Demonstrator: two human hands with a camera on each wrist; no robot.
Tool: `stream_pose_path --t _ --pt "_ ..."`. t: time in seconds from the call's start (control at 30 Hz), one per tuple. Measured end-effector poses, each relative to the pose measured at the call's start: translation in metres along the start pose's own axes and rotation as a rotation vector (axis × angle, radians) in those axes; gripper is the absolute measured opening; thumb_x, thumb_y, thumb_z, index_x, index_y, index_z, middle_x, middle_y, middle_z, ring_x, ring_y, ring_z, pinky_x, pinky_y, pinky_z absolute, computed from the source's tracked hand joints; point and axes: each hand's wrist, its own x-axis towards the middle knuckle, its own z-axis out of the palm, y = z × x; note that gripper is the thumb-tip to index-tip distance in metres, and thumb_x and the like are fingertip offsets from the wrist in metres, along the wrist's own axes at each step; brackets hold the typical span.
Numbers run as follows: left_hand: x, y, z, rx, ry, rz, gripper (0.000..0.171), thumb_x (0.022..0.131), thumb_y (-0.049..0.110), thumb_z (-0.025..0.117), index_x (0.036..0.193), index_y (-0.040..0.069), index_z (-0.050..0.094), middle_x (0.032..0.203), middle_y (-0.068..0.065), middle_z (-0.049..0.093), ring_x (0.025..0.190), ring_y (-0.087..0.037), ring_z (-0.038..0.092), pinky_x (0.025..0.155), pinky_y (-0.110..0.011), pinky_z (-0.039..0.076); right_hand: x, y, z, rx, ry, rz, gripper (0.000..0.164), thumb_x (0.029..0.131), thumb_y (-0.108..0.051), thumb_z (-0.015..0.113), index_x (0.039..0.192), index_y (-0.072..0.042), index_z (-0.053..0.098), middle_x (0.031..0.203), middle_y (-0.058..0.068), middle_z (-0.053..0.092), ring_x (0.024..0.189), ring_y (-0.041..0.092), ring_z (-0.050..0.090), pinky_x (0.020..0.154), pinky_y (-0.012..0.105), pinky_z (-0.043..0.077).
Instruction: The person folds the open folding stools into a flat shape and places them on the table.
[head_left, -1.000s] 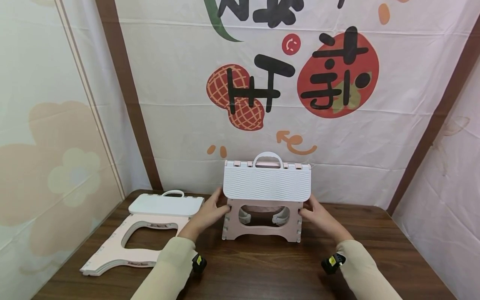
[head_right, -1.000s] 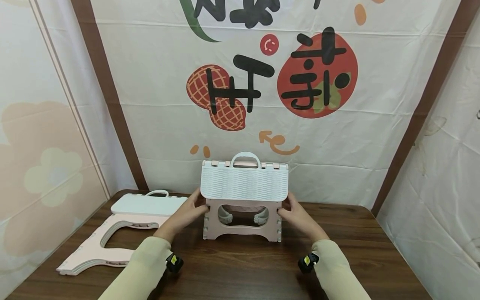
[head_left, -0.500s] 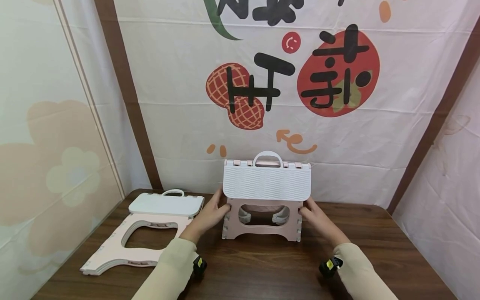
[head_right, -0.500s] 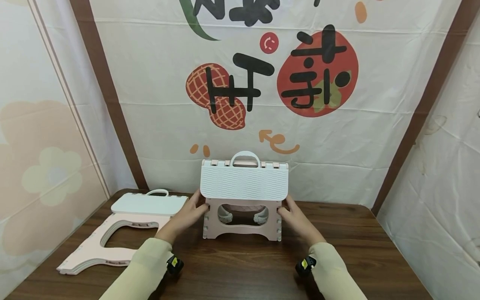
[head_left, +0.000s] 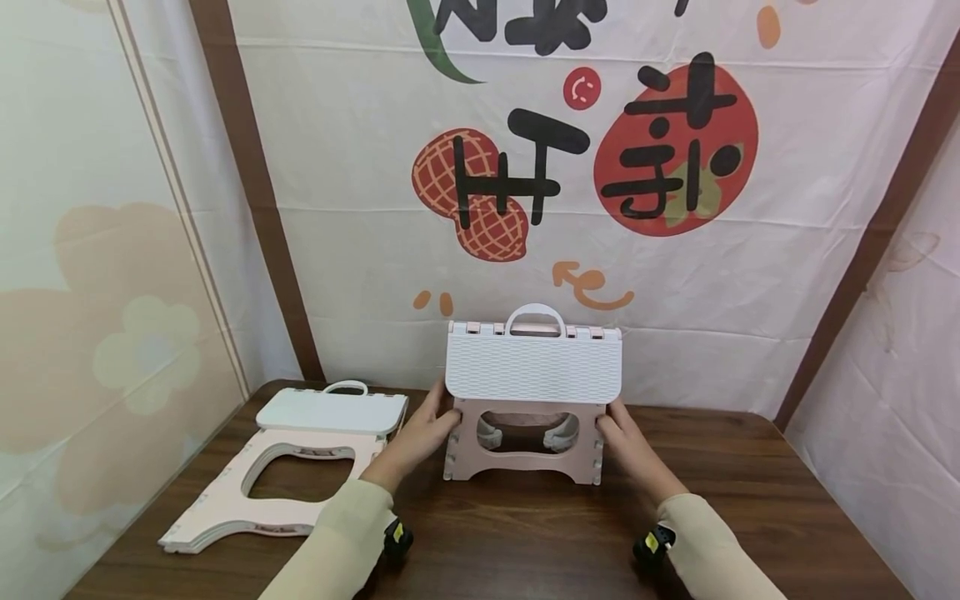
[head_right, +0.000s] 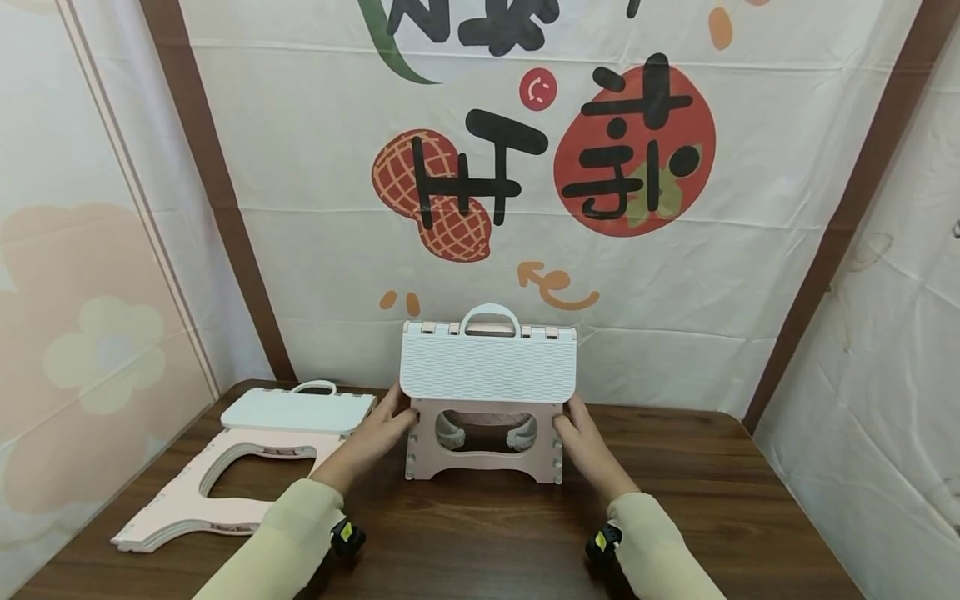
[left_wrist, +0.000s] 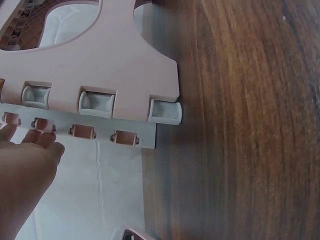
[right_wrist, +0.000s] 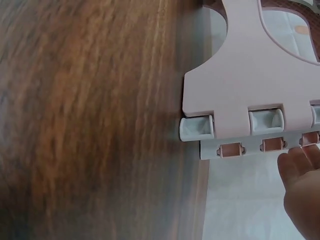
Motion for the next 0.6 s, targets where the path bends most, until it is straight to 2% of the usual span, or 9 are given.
stream_pose_path --t 0.2,0.37,0.6 --pt "0.0010 0.0008 0.0013 -0.011 0.007 0.006 0.076 0.100 0.012 0.048 0.161 0.008 0.004 0.165 -0.016 0.010 0.149 -0.031 0.016 0.116 -0.052 0.023 -0.0003 0.0010 0.0017 0.011 0.027 -0.014 0.063 0.104 -0.014 0.036 0.161 -0.028 0.012 0.164 0.005 0.017 0.139 0.025 0.026 0.107 0.052 0.028" --pt "0.0017 0.0020 0.0030 -0.017 0.016 -0.001 0.076 0.099 0.011 0.049 0.161 0.009 0.005 0.165 -0.016 0.012 0.148 -0.032 0.019 0.115 -0.052 0.026 -0.0015 0.0020 0.0007 0.005 0.036 -0.009 0.063 0.105 -0.014 0.037 0.161 -0.026 0.012 0.163 0.007 0.018 0.138 0.025 0.028 0.107 0.051 0.029" --pt "0.0015 0.0010 0.0030 -0.031 0.045 -0.012 0.075 0.097 0.010 0.050 0.160 0.006 0.010 0.162 -0.020 0.019 0.146 -0.037 0.025 0.112 -0.054 0.030 -0.0010 0.0019 0.0020 -0.025 0.067 -0.020 0.058 0.104 -0.011 0.039 0.158 -0.019 0.020 0.151 0.015 0.035 0.127 0.029 0.039 0.101 0.046 0.037"
